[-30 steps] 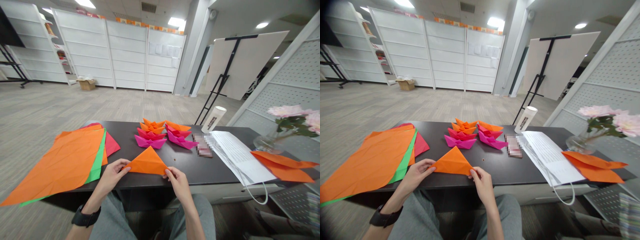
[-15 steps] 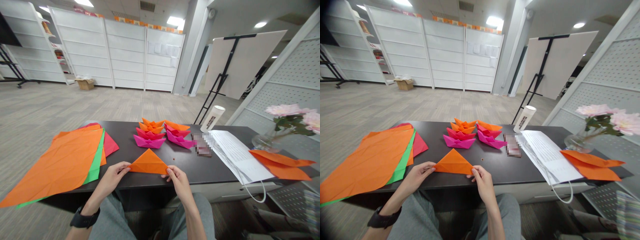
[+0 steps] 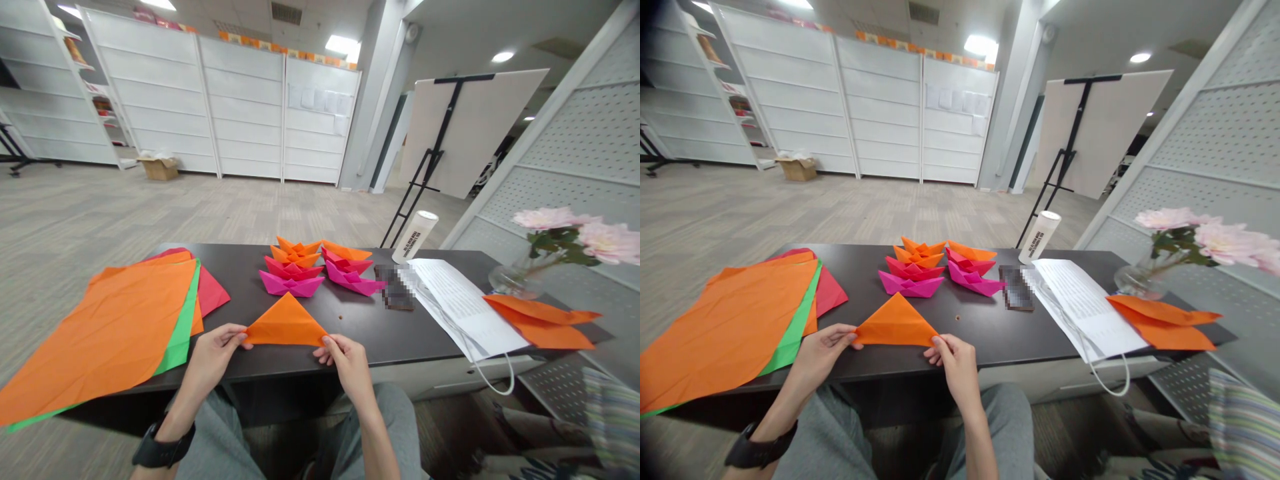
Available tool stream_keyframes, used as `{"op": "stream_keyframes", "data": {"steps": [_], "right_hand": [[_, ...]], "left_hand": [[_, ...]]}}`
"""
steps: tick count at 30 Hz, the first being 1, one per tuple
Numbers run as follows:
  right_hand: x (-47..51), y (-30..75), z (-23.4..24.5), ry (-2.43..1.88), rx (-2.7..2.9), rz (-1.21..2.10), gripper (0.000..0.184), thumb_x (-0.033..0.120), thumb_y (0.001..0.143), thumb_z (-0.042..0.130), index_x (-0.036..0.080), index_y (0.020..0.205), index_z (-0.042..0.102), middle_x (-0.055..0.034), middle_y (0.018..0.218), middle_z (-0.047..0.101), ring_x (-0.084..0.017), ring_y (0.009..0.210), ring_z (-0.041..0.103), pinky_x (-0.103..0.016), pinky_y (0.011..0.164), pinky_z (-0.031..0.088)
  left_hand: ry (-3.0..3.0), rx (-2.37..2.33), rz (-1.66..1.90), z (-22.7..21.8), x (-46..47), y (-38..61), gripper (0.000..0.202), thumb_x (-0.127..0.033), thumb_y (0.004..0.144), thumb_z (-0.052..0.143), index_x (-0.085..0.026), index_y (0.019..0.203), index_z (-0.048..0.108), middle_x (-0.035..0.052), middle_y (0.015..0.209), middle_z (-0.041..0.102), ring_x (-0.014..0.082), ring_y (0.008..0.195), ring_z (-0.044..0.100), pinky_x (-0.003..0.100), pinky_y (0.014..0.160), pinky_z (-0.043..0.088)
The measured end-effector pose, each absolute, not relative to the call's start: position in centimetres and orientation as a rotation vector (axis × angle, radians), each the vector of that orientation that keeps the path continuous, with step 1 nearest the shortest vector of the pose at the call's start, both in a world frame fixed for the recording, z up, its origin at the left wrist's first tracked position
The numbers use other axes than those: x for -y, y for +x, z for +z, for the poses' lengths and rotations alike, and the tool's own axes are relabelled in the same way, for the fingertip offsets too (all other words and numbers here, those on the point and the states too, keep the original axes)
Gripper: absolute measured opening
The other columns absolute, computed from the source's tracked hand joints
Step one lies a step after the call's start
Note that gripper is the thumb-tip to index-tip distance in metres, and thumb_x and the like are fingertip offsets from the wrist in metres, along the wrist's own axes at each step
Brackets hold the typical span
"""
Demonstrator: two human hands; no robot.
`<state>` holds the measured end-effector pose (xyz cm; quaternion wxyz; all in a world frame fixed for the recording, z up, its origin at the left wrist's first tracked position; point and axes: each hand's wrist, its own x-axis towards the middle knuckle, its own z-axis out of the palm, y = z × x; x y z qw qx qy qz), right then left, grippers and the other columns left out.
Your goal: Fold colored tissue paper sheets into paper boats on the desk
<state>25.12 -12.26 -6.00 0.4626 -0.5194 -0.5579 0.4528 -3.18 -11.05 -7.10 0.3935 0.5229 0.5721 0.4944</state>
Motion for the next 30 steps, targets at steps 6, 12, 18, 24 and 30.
{"op": "stream_keyframes", "data": {"steps": [6,12,18,24,30], "right_hand": [[12.5,25.1,-5.6,-1.259,1.361,1.111,0.043,0.052,0.091,0.054,0.016,0.074,0.072,-0.0075,0.069,0.074,-0.017,0.058,0.064,-0.026,0.054,0.046],[13.4,24.7,-5.6,-1.274,1.411,1.064,0.045,0.052,0.094,0.049,0.018,0.081,0.074,-0.0067,0.071,0.075,-0.018,0.062,0.067,-0.027,0.057,0.048],[13.7,28.4,-6.7,-1.318,1.408,0.907,0.044,0.052,0.095,0.046,0.018,0.105,0.072,-0.0073,0.081,0.076,-0.020,0.069,0.069,-0.031,0.066,0.054],[6.9,39.6,-5.7,-1.744,1.331,0.047,0.051,0.047,0.096,0.033,0.013,0.118,0.063,-0.0168,0.105,0.069,-0.027,0.096,0.066,-0.040,0.086,0.050],[2.1,44.8,-5.4,-1.873,1.455,-0.075,0.044,0.038,0.091,0.040,0.018,0.122,0.064,-0.0174,0.131,0.052,-0.033,0.126,0.047,-0.051,0.106,0.035]], "left_hand": [[1.328,-1.457,1.263,-7.3,11.2,-3.2,0.035,-0.049,0.076,0.070,-0.016,0.087,0.068,0.0079,0.069,0.076,0.0264,0.071,0.074,0.038,0.076,0.057],[1.323,-1.485,1.293,-7.2,11.3,-3.1,0.037,-0.050,0.075,0.070,-0.015,0.089,0.069,0.0085,0.070,0.077,0.0266,0.072,0.075,0.039,0.077,0.059],[1.347,-1.458,1.226,-6.6,11.4,-3.4,0.041,-0.054,0.071,0.073,-0.016,0.086,0.069,0.0092,0.069,0.077,0.0279,0.071,0.075,0.040,0.075,0.060],[1.301,-1.460,1.245,-6.5,11.2,-3.7,0.046,-0.057,0.067,0.075,-0.016,0.086,0.067,0.0097,0.069,0.077,0.0281,0.071,0.075,0.039,0.077,0.060],[1.308,-1.491,1.237,-6.5,11.3,-3.7,0.048,-0.060,0.064,0.077,-0.018,0.085,0.068,0.0087,0.071,0.078,0.0284,0.073,0.076,0.039,0.077,0.061]]}}
